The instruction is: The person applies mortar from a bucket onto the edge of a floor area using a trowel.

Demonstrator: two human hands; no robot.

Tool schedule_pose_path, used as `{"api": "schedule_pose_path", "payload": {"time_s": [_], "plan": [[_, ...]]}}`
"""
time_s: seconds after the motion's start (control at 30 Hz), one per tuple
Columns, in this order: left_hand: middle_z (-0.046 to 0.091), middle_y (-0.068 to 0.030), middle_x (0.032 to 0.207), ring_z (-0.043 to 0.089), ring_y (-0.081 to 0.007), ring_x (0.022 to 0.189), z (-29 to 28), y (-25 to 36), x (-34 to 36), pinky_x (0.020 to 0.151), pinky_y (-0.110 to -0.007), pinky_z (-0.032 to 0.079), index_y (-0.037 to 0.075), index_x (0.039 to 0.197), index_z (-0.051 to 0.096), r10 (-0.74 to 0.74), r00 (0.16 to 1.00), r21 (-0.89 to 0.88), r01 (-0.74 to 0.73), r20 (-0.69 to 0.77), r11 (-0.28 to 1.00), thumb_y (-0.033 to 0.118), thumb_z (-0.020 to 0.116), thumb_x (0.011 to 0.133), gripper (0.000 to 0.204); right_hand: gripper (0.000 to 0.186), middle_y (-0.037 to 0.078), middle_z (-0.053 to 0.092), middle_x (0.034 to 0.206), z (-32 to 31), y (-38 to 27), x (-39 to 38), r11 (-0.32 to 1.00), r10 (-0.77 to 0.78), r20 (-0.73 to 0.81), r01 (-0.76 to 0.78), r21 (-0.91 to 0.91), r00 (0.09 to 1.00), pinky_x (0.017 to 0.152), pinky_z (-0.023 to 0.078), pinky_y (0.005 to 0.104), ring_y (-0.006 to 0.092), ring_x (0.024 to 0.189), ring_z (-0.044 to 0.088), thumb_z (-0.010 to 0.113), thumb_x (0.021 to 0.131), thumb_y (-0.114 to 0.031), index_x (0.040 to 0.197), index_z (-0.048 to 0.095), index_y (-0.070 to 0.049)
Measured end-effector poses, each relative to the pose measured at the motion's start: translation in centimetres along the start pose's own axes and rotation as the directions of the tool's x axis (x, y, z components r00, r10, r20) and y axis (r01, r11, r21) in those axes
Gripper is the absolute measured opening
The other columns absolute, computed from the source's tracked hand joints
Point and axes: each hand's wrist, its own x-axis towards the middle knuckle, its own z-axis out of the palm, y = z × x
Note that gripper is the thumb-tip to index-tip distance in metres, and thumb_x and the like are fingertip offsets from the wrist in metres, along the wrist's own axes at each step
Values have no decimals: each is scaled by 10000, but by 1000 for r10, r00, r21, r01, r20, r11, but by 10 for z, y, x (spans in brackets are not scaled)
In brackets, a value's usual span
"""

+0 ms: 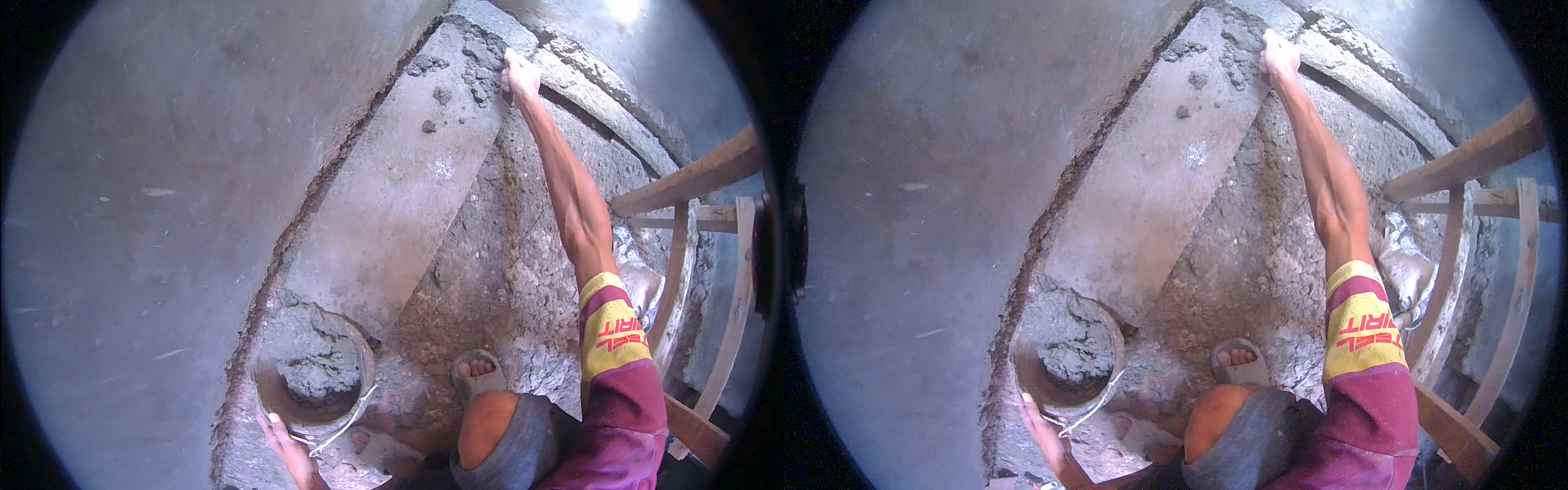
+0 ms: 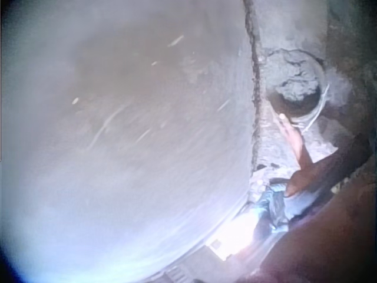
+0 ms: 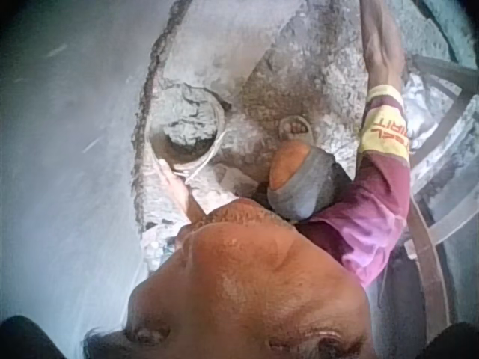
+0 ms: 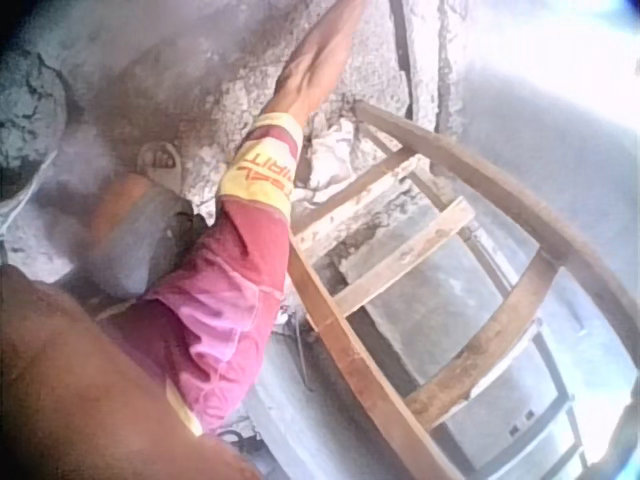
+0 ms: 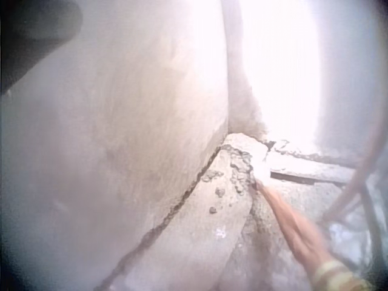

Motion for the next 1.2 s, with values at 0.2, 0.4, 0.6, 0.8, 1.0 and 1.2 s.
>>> {"api": "schedule_pose_path", "payload": {"time_s": [0.2, 0.4, 0.6, 0.8, 1.0, 1.2], "plan": [[284, -186, 1655, 351, -315, 1485, -10, -22, 9, 1218, -429, 277, 49, 1651, 180, 81, 997, 29, -81, 10, 996, 399, 509, 1082, 745, 298, 25, 581, 687, -25, 0, -20, 998, -56, 52, 57, -3, 997, 434, 373, 275, 96, 500, 484, 720, 972, -366, 918, 679, -76], [338, -203, 1621, 393, -318, 1454, 6, 6, -11, 1199, -428, 314, 44, 1648, 188, 35, 998, 110, -30, -45, 993, 444, 548, 1052, 804, 301, -5, 566, 719, -47, -56, -69, 996, -53, 235, 69, -62, 971, 452, 326, 260, 77, 528, 454, 704, 986, -363, 1023, 684, -65], [325, -227, 1639, 306, -323, 1520, 10, -15, 5, 1233, -422, 259, 48, 1627, 284, 97, 995, 233, -102, 36, 967, 499, 534, 1050, 773, 459, -6, 629, 900, -83, -88, -217, 904, -72, 278, 181, -388, 958, 544, 375, 226, 53, 642, 470, 672, 985, -466, 1237, 714, -84], [498, -160, 1477, 595, -246, 1160, -1, 3, 1, 748, -342, 593, 95, 1573, 379, 204, 977, -45, -201, 70, 979, 460, 532, 1070, 641, 562, -1, 685, 919, -75, -106, -383, 910, 114, 658, 187, -370, 745, 544, 398, 235, 45, 633, 514, 645, 993, -435, 1439, 618, -94], [428, -177, 1562, 472, -302, 1374, 8, -8, 6, 1115, -440, 433, 52, 1595, 338, 209, 971, 76, -219, 116, 973, 472, 551, 1060, 713, 456, 131, 732, 1239, -53, -118, -504, 722, -25, 986, 685, -96, 165, 829, 609, 404, 275, 937, 752, 704, 940, -187, 1388, 642, -122], [416, -213, 1576, 422, -309, 1442, -7, -11, -4, 1193, -419, 333, -25, 1601, 281, 182, 978, -43, -178, 102, 983, 444, 557, 1057, 769, 450, 17, 598, 676, -34, -103, -443, 902, 290, 723, 72, -425, 627, 503, 440, 309, 122, 558, 565, 649, 1020, -333, 1418, 642, -122]]}}
